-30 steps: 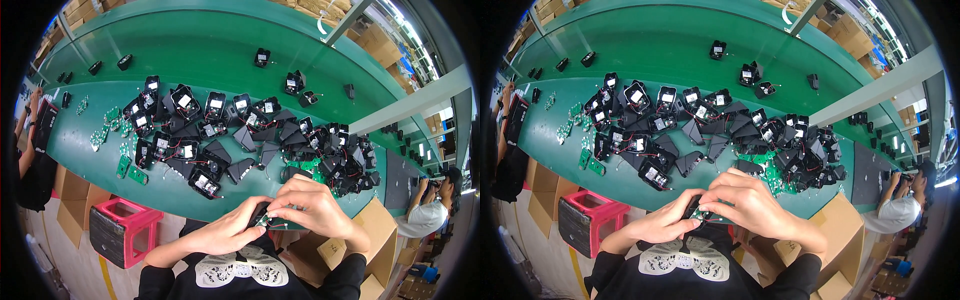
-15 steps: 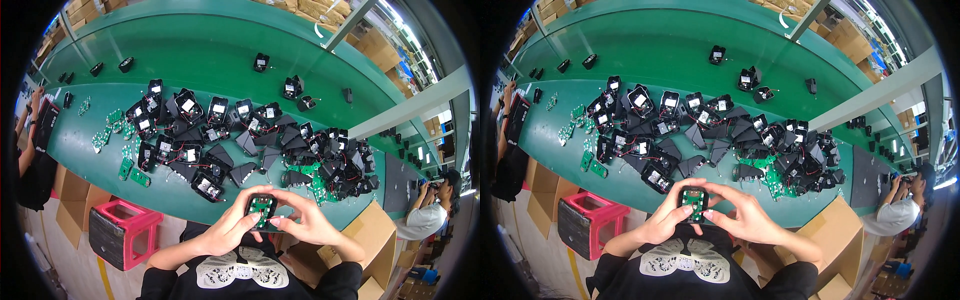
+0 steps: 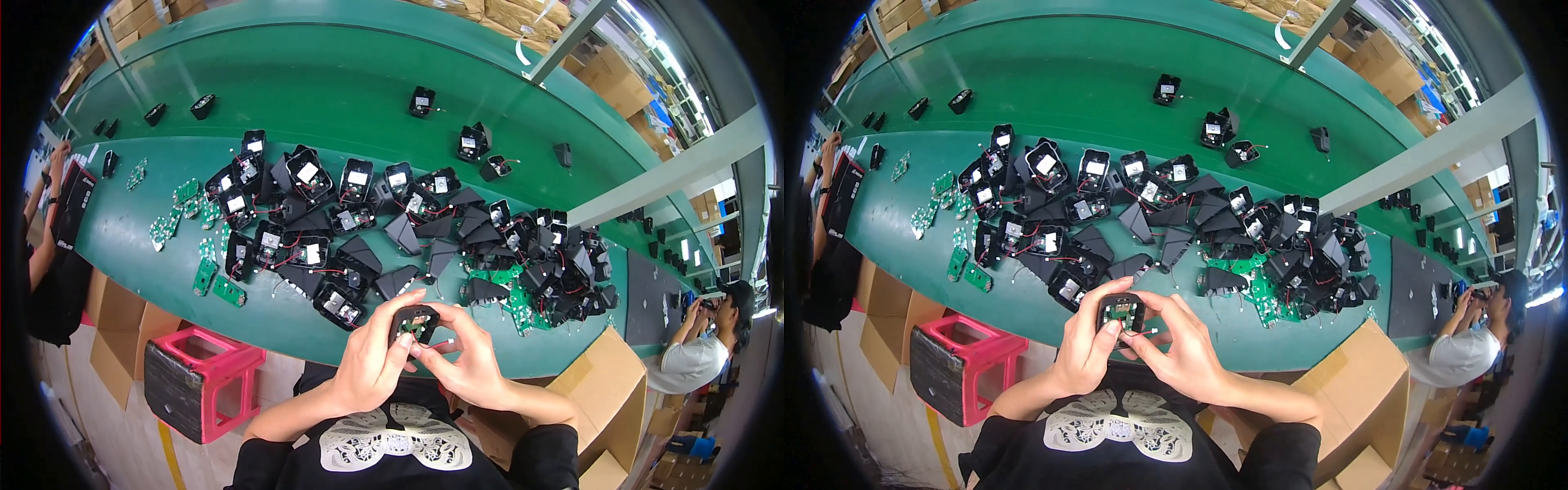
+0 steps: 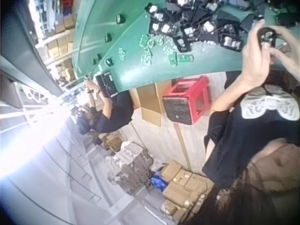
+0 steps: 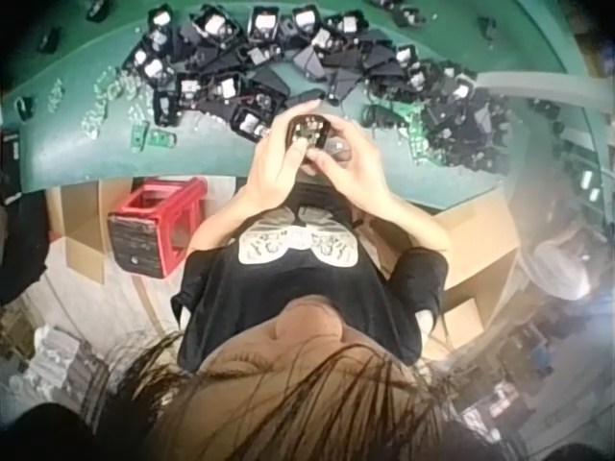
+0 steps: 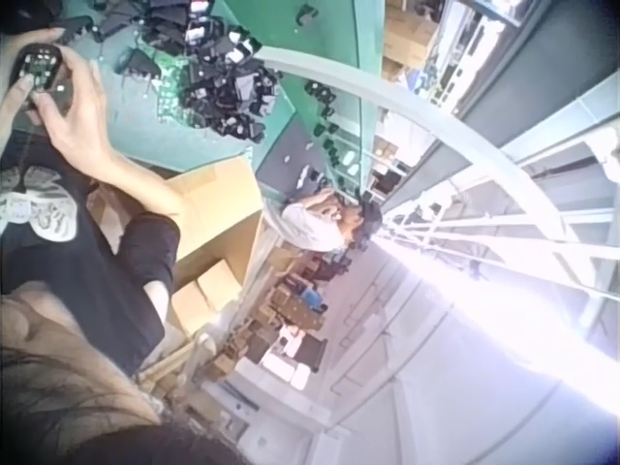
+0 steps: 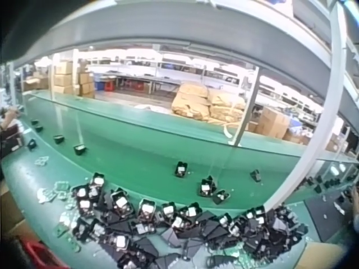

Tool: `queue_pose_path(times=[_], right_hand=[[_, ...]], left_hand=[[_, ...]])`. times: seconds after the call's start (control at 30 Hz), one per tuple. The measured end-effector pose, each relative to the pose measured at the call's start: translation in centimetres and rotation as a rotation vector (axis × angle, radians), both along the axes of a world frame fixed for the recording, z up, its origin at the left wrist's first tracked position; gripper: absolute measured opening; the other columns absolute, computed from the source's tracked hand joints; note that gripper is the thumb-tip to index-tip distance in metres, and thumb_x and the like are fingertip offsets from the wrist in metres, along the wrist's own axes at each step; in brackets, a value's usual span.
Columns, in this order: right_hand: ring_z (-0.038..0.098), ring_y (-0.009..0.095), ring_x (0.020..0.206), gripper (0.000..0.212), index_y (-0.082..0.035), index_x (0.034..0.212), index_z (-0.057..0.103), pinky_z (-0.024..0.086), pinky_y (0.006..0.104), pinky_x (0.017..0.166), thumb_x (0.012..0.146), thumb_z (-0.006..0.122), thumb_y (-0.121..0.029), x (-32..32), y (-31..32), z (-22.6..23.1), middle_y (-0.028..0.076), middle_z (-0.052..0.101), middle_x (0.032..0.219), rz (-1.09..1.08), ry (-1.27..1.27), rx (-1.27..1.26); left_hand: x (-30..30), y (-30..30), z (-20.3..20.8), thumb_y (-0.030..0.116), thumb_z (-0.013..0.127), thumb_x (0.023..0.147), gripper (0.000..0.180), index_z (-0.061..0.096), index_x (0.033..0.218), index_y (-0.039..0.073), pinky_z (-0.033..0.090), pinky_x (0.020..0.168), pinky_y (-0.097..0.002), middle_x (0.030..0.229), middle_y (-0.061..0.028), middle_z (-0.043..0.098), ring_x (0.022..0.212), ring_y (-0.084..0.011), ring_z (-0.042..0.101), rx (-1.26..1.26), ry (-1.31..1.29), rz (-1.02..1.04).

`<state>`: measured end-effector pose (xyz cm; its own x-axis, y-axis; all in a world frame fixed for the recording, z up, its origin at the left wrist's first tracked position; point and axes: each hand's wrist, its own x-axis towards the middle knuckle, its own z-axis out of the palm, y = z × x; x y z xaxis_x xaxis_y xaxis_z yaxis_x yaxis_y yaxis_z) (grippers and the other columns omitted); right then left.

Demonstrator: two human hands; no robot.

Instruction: The person assembles circuit boards into small black plastic housings by hand on a factory production line.

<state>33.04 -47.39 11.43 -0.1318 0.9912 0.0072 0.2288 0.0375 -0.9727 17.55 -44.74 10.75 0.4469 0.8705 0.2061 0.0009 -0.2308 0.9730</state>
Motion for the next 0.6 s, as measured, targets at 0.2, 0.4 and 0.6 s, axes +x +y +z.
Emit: queue_pose_path(times=[0.2, 0.4, 0.6], right_hand=[[0.059, 0.021, 0.081, 0.055, -0.003, 0.12, 0.043, 0.054, 0.0283, 0.059, 0.073, 0.069, -0.012, 1.8, 1.3, 1.4, 0.013, 0.055, 0.098, 0.173, -0.279, -0.024], [0.055, 0.015, 0.069, 0.041, -0.007, 0.1, 0.059, 0.043, 0.0241, 0.047, 0.064, 0.074, -0.019, 3.2, 0.1, 4.3, 0.003, 0.058, 0.088, -0.021, -0.811, 0.655], [0.049, 0.012, 0.058, 0.03, -0.01, 0.087, 0.063, 0.036, 0.0228, 0.04, 0.059, 0.074, -0.008, 2.0, 0.8, 3.9, -0.002, 0.057, 0.075, 0.084, -1.011, 0.786]], left_hand=[[-0.3, 0.3, -0.5, 0.003, 0.038, 0.088, 0.041, 0.031, 0.128, 0.0, 0.054, 0.057, -0.0249, 0.124, -0.0172, 0.042, 0.085, -0.0175, 0.058, -0.347, -0.115, -0.098], [-1.1, 1.4, 0.6, -0.005, 0.047, 0.079, 0.045, 0.039, 0.123, 0.0, 0.049, 0.066, -0.0324, 0.11, -0.0194, 0.052, 0.081, -0.0255, 0.058, 0.101, 0.117, -0.031], [-0.4, 1.6, 1.0, -0.006, 0.053, 0.071, 0.048, 0.043, 0.118, -0.003, 0.048, 0.073, -0.0352, 0.104, -0.0197, 0.055, 0.082, -0.0307, 0.058, 0.322, 0.149, 0.076]])
